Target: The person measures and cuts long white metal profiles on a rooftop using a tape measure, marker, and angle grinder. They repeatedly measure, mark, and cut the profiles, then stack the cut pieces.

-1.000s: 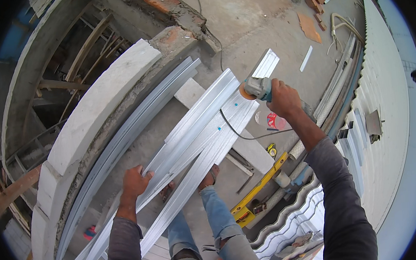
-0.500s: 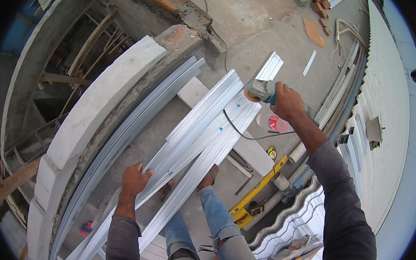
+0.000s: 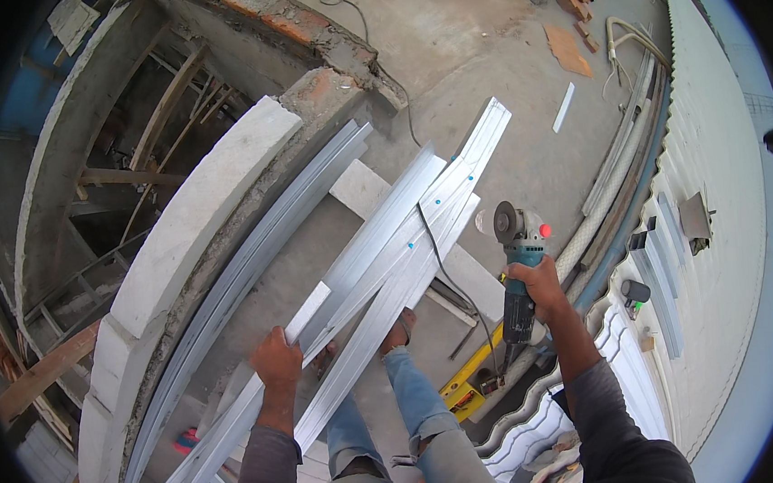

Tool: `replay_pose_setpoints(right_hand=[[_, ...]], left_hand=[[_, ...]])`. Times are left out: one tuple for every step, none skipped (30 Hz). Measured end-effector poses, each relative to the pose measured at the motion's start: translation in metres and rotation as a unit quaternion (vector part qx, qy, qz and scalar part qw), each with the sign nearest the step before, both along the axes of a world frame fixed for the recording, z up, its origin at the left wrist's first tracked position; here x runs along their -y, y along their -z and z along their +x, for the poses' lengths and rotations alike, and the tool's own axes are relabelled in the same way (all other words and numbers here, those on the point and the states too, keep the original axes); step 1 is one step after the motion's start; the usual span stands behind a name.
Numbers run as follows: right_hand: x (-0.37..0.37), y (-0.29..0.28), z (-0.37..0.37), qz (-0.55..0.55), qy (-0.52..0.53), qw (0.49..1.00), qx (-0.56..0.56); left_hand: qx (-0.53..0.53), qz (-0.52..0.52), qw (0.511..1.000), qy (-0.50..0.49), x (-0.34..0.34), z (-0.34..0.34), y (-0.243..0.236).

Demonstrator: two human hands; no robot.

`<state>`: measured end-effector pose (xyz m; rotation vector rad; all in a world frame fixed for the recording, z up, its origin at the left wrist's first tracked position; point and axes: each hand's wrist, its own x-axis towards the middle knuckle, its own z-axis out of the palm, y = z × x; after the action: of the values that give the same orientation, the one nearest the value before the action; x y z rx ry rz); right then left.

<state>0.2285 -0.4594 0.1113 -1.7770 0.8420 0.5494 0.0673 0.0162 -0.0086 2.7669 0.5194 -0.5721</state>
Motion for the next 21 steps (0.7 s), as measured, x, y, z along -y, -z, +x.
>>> replay_pose_setpoints(right_hand=[[-0.001,-0.006,-0.022,0.037,0.055,0.998,-0.012],[-0.003,-0.013,-0.042,0.082,0.107,0.991,-0.021],[-0.007,-0.018,-0.062,0.107,0.157,0.982,-0.019],[-0.011,-0.024,-0.083,0.138,0.202,0.969,-0.013],[-0.014,-0.03,-0.102,0.147,0.24,0.96,-0.014],[-0.017,-0.037,-0.12,0.156,0.276,0.948,-0.014],[-0.019,-0.043,-0.136,0.164,0.313,0.935,-0.015],[-0.019,-0.05,-0.151,0.17,0.324,0.931,-0.009],[-0.016,-0.06,-0.166,0.176,0.335,0.926,-0.003],[-0.014,-0.067,-0.178,0.182,0.344,0.921,0.003],[-0.009,-0.074,-0.187,0.172,0.358,0.917,0.018],[-0.002,-0.082,-0.196,0.162,0.372,0.913,0.033],[0.002,-0.087,-0.203,0.142,0.391,0.909,0.04],[0.009,-0.096,-0.21,0.118,0.375,0.916,0.078],[0.015,-0.099,-0.214,0.1,0.385,0.912,0.099],[0.022,-0.106,-0.218,0.09,0.388,0.908,0.126],[0.03,-0.112,-0.22,0.08,0.39,0.904,0.154],[0.038,-0.116,-0.221,0.082,0.415,0.888,0.182],[0.047,-0.12,-0.22,0.084,0.438,0.87,0.211],[0.055,-0.123,-0.217,0.086,0.459,0.852,0.239],[0.064,-0.128,-0.215,0.098,0.479,0.835,0.253]], left_hand=[[0.027,0.01,1.0,0.003,0.005,-0.007,0.003],[0.052,0.02,0.998,0.008,0.009,-0.012,0.006],[0.056,0.026,0.998,0.009,0.013,-0.017,0.009],[0.118,0.027,0.993,0.012,0.018,-0.021,0.012],[0.11,0.027,0.994,0.001,0.022,-0.026,0.013],[0.103,0.026,0.994,-0.01,0.026,-0.03,0.014],[0.105,0.025,0.994,-0.017,0.028,-0.033,0.014],[0.088,0.021,0.996,-0.024,0.029,-0.035,0.014],[0.105,0.017,0.994,-0.021,0.027,-0.036,0.013],[0.126,0.013,0.992,-0.016,0.025,-0.035,0.013],[0.13,0.004,0.991,-0.016,0.021,-0.033,0.012],[0.15,0.005,0.989,0.004,0.016,-0.03,0.011],[0.154,0.001,0.988,0.022,0.01,-0.026,0.01],[0.168,-0.001,0.985,0.04,0.004,-0.023,0.009],[0.135,-0.024,0.99,0.032,0.001,-0.021,0.006],[0.112,-0.045,0.992,0.026,-0.003,-0.018,0.004],[0.089,-0.067,0.994,0.019,-0.006,-0.016,0.002],[0.06,-0.099,0.993,0.002,-0.01,-0.013,0.001],[0.03,-0.132,0.991,-0.017,-0.015,-0.009,0.0],[-0.001,-0.164,0.986,-0.036,-0.019,-0.005,0.001],[-0.028,-0.19,0.981,-0.035,-0.026,-0.001,0.003]])
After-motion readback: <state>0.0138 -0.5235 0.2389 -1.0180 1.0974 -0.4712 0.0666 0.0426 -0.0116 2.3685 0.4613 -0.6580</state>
